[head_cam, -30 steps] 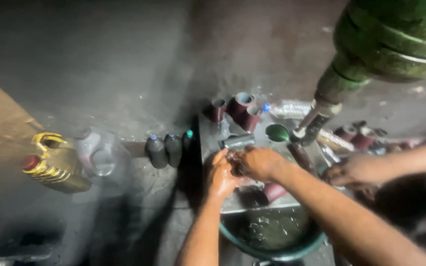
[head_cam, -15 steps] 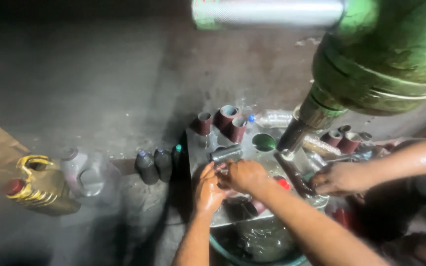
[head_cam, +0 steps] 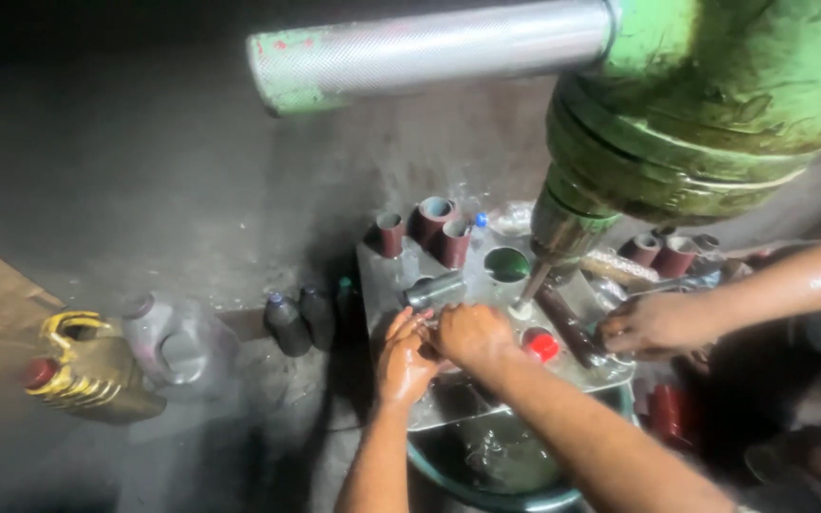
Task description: The person operates a green bench drill press, gripping its feed handles to lower the spinning tool onto a metal engine casing clamped on the work table, lifting the head between cuts. A second person assists by holding a plastic bottle and passing small parts while the person repositions the workpiece and continues drilling.
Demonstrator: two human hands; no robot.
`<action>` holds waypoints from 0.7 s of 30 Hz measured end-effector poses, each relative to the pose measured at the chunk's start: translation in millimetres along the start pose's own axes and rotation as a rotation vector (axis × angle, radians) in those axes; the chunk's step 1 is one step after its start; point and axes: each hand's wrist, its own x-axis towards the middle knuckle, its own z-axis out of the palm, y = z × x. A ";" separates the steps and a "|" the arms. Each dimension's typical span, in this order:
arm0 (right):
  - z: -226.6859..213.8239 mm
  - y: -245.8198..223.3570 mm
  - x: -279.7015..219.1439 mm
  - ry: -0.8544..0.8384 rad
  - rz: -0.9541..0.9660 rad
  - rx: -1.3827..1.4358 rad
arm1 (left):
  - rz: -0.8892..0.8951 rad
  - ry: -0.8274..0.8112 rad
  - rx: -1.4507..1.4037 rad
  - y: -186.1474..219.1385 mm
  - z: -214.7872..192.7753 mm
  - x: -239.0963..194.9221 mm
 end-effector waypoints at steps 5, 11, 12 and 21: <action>18.0 12.4 -3.8 0.156 -0.271 0.102 | -0.062 -0.019 -0.017 15.3 -7.9 -4.6; -13.7 -2.9 -11.4 -0.132 0.208 0.068 | -0.073 -0.011 -0.039 25.7 -16.2 0.8; -3.5 8.1 -10.0 -0.073 0.064 0.119 | -0.103 -0.038 -0.065 30.7 -19.0 -1.0; 6.2 2.6 -1.1 0.005 -0.146 -0.011 | -0.244 -0.072 -0.292 -14.0 -3.4 -5.4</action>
